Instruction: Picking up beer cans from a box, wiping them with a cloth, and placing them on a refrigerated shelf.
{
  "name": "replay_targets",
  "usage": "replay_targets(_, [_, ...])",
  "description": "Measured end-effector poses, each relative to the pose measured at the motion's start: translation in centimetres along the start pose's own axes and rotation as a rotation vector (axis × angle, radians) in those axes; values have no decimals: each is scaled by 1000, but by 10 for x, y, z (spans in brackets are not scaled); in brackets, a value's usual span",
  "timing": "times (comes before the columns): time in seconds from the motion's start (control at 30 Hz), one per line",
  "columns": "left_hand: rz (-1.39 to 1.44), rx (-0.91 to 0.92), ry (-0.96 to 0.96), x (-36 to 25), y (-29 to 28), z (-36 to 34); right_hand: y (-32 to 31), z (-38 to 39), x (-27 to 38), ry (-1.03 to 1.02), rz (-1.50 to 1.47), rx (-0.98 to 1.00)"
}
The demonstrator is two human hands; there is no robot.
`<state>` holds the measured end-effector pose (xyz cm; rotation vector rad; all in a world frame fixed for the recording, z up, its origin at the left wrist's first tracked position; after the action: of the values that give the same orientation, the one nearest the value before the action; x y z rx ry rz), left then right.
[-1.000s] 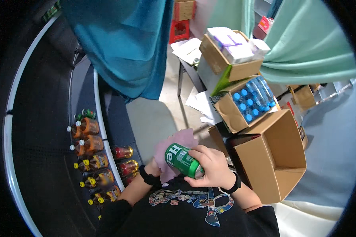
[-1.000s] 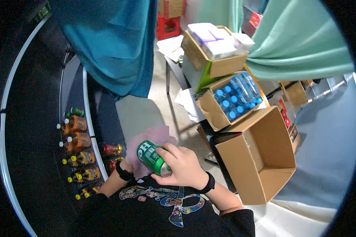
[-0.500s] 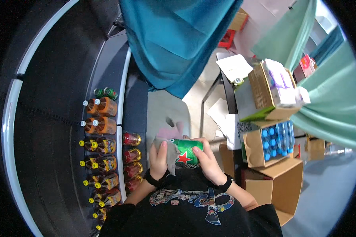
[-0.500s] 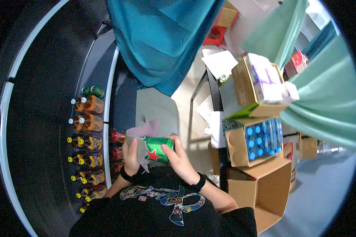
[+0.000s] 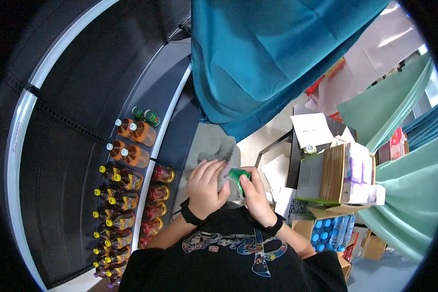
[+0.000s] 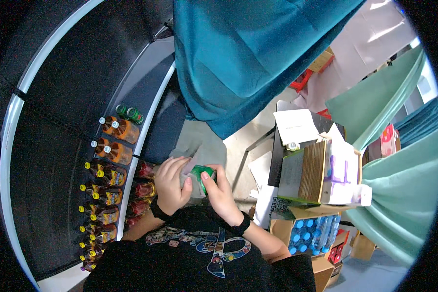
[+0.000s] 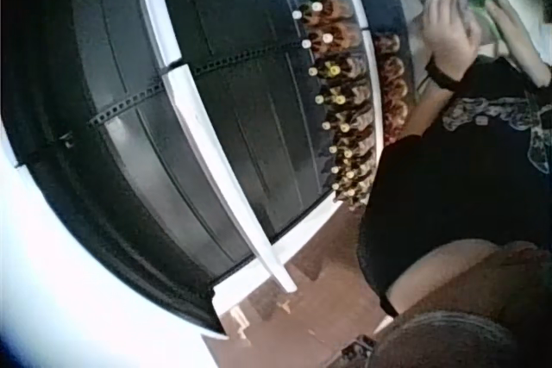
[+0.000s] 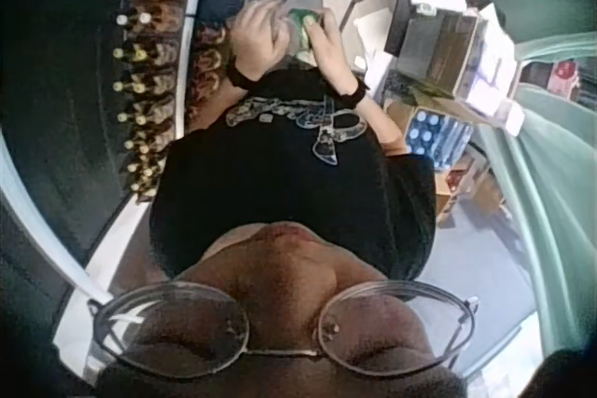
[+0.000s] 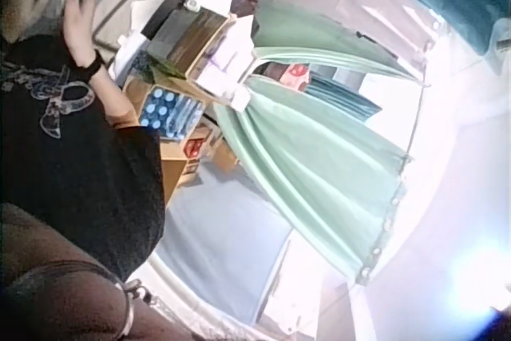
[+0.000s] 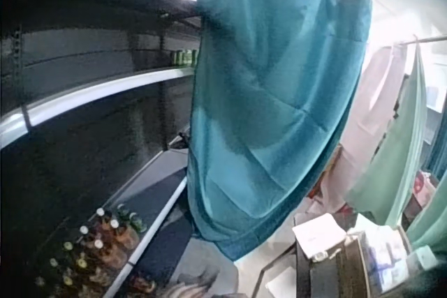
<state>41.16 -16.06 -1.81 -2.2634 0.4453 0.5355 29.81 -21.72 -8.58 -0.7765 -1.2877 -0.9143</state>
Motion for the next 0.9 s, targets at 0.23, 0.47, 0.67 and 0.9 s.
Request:
replay_targets(0.23, [33, 28, 19, -10, 31, -28, -8, -26, 8, -54, -5, 42])
replay_targets(0.47, [61, -31, -92, 15, 36, -33, -2, -43, 14, -75, 20, 137])
replay_targets(0.67, [141, -100, -172, 49, 37, -37, 7, -70, 13, -115, -12, 184])
replay_targets(0.9, [350, -100, -276, 117, 54, -60, 25, -111, 37, -209, 121, 211])
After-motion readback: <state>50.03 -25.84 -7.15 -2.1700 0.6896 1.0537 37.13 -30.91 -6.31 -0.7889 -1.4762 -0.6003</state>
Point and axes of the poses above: each hand's wrist, its own z-axis away from the middle knuckle, its own y-axis out of the palm, x = y × z, the point moved 9 cm from there along -z, towards the middle knuckle, and after that the axes turned 6 degrees about -x, right-handed, at the moved point
